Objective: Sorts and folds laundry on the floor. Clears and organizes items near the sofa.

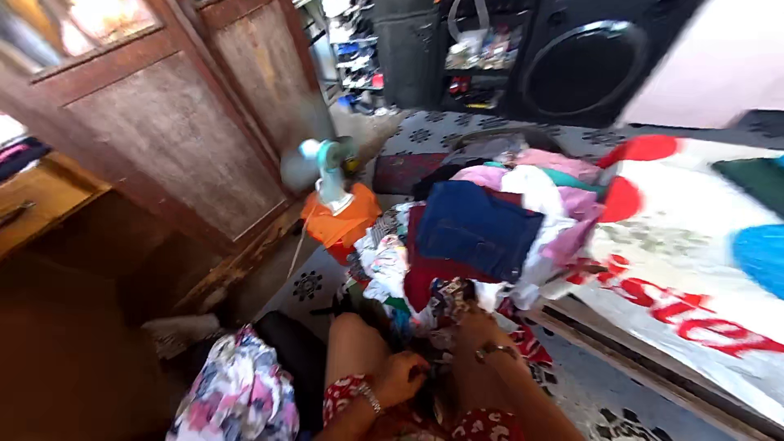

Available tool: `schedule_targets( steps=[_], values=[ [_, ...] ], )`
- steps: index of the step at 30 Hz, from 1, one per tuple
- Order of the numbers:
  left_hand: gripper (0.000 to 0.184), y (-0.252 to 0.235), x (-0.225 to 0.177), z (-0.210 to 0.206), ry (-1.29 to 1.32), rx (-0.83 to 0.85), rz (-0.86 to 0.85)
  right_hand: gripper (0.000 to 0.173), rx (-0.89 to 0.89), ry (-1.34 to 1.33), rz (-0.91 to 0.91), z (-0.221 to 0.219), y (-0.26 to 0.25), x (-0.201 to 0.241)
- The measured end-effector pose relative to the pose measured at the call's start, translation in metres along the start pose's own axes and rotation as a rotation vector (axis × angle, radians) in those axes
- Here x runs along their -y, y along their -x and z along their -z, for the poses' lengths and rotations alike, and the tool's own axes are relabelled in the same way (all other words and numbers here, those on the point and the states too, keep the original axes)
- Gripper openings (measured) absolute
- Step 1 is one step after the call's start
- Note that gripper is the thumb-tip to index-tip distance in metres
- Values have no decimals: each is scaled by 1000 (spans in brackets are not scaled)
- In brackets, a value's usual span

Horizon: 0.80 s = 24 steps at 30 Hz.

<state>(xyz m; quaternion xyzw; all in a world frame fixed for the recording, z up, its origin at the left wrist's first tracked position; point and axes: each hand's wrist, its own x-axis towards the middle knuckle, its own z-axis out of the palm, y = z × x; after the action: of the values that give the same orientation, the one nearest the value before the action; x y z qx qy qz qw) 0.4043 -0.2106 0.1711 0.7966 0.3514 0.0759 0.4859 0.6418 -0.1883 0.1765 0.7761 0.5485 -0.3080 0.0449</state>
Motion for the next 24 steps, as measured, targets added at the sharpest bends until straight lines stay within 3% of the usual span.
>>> schedule_targets(
  steps=[4, 7, 11, 13, 16, 17, 21, 24],
  values=[
    [29, 21, 1, 21, 30, -215, 66, 56, 38, 99, 21, -7, -12, -6],
    [28, 49, 7, 58, -127, -477, 159, 55, 9, 112, 60, -22, -39, -22],
    [27, 102, 25, 118, -444, -829, 393, 57, -14, 101, 32, -13, -26, -6],
    [38, 134, 35, 140, -563, -958, 587, 56, -23, 117, 32, -15, -25, -3],
    [74, 176, 53, 151, -561, -958, 926, 54, -26, 158, 37, -16, -21, -1],
    [75, 188, 63, 149, -563, -910, 998, 54, -28, 164, 44, -16, -21, -2],
    [43, 233, 94, 133, -682, -928, 1042, 55, 8, 129, 42, -12, -22, -6],
    [48, 267, 91, 136, -579, -976, 1243, 53, 15, 128, 19, -8, -19, -9]
  ],
)
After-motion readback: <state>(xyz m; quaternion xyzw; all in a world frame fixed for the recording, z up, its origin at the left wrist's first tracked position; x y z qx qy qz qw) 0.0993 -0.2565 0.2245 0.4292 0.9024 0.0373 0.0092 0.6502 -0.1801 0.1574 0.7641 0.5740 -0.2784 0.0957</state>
